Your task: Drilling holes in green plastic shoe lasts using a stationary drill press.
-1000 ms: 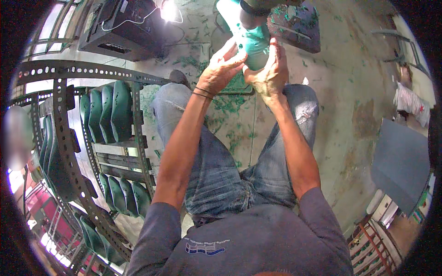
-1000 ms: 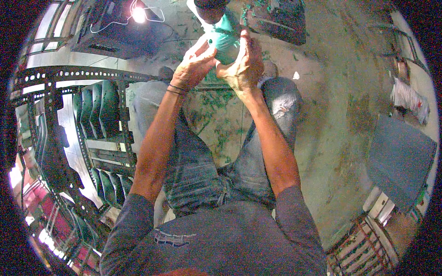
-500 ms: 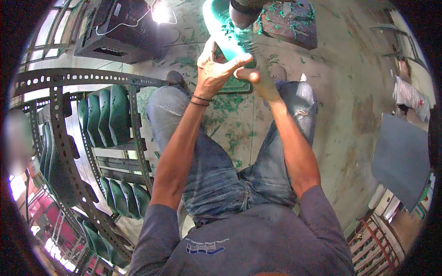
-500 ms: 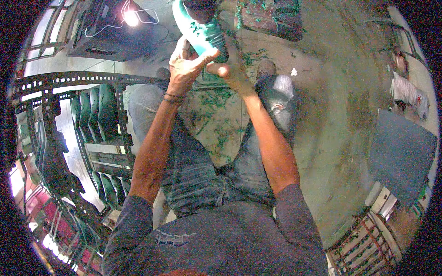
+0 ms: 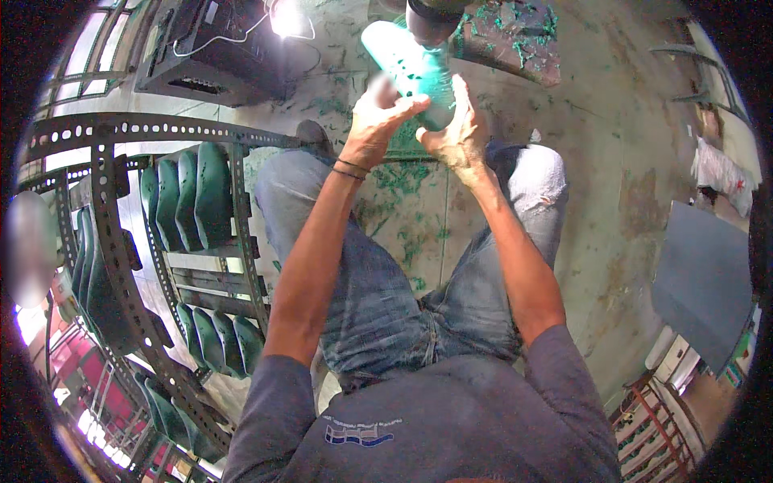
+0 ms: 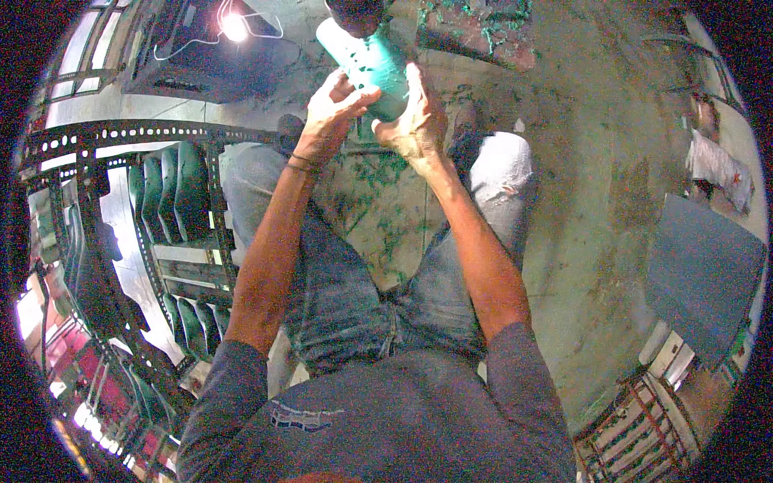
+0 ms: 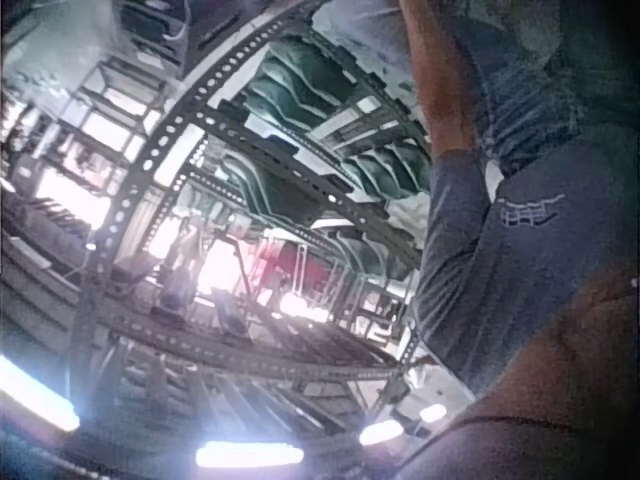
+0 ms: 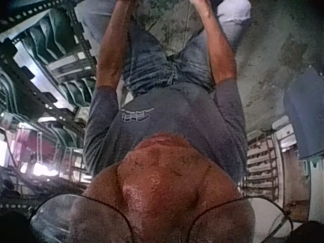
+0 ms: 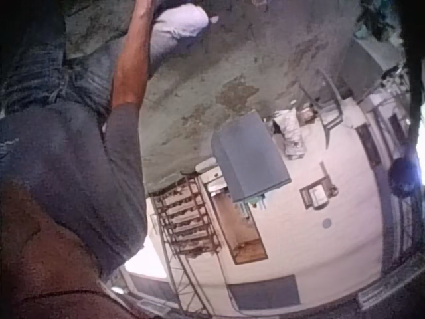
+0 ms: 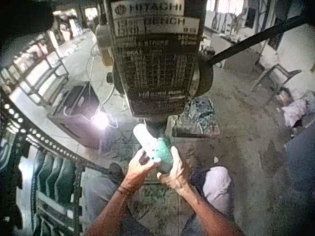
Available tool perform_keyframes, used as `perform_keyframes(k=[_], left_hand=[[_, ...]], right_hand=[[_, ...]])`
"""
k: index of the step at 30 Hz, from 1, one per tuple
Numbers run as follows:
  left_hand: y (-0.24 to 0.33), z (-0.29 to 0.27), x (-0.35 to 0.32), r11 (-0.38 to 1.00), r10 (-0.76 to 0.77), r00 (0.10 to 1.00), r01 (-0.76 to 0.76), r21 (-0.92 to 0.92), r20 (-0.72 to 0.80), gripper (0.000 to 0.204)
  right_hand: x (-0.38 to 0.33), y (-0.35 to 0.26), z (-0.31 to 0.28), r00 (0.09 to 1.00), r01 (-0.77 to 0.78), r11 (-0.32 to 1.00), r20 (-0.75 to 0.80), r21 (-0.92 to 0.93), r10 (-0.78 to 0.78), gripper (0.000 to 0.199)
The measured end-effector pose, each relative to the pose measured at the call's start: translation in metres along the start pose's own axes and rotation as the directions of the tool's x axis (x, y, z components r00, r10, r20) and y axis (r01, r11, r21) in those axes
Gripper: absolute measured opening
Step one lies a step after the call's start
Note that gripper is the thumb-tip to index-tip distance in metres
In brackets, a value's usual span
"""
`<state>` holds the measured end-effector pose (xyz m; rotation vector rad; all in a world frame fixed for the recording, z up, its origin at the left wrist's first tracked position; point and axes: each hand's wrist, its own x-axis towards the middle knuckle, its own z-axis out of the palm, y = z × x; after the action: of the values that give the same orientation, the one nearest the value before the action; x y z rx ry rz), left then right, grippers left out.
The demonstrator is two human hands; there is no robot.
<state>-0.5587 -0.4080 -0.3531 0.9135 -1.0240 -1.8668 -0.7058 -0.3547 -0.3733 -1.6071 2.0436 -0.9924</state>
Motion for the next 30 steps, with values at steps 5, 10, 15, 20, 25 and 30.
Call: perform_keyframes(k=[5,10,15,20,25,30], left_hand=[[-0.018,-0.018,0.009,0.972,0.035,0.967,0.025,0.232,-0.252,0.032],[-0.006,-0.008,0.005,0.983,0.041,0.952,0.015,0.181,-0.305,0.028],[-0.005,-0.007,0.004,0.949,0.225,0.955,-0.17,0.264,-0.192,0.037],[0.003,0.002,-0.002,0.875,0.356,0.932,-0.307,0.374,-0.069,0.061],[0.009,0.005,-0.004,0.807,0.376,0.927,-0.323,0.494,-0.007,0.074],[0.019,0.012,-0.007,0.857,0.342,0.939,-0.303,0.416,-0.02,0.077]], right_hand=[[-0.006,-0.006,0.001,0.994,0.107,0.994,-0.023,-0.003,-0.107,0.092],[-0.009,0.004,0.005,0.997,0.062,0.994,0.037,0.094,-0.065,0.093],[-0.013,0.014,0.009,0.992,0.115,0.988,0.035,0.102,-0.119,0.099],[-0.017,0.01,0.009,0.994,0.075,0.959,0.053,0.274,-0.093,0.098],[-0.019,0.013,0.009,0.993,0.093,0.96,0.043,0.266,-0.108,0.097],[-0.014,0.008,0.0,0.981,-0.042,0.944,0.194,0.328,-0.024,0.099]])
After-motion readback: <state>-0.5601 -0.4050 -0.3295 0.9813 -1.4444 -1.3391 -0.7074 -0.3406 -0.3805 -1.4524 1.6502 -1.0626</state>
